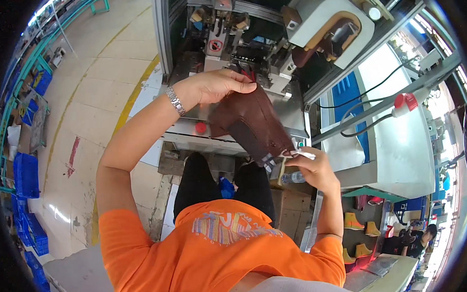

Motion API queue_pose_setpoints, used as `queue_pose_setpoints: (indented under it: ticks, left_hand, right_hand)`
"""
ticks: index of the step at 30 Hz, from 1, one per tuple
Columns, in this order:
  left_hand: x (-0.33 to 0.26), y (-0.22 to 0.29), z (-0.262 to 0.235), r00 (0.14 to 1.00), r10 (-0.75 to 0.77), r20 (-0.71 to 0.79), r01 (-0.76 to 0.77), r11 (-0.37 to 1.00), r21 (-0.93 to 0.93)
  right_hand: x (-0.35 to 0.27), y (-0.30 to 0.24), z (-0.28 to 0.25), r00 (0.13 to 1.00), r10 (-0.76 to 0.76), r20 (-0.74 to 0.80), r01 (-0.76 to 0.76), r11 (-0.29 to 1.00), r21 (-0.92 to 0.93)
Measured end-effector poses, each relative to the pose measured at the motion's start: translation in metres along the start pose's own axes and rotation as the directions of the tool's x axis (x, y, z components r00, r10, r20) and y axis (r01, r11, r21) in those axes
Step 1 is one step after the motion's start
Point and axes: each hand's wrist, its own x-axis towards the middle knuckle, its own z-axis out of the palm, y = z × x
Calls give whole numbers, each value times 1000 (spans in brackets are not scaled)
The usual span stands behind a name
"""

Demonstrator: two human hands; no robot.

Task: The person places brown leather shoe uppers into a machine, presses a button to operate it, and then removes the items. They repeat this process for multiple units, occasionally using a white sheet of paper to wipe the machine's surface. The finished items are placed on a nearby table.

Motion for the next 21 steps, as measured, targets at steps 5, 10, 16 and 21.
queue_pose_setpoints:
  ticks: [5,10,16,21]
  left_hand:
    - [-17,8,-14,979,159,-126,-106,931,348]
    - [-46,19,-13,995,102,21,-98,856,508]
    - [-84,36,-8,977,206,54,-197,773,603]
    - [-113,56,-38,987,146,71,-154,705,693]
  right_hand:
    - [49,35,-24,968,88,-236,-52,986,156]
    - [148,33,23,993,-117,18,94,874,477]
    - [195,40,24,858,-249,449,-203,638,743]
    - [203,54,2,803,-210,557,-319,638,701]
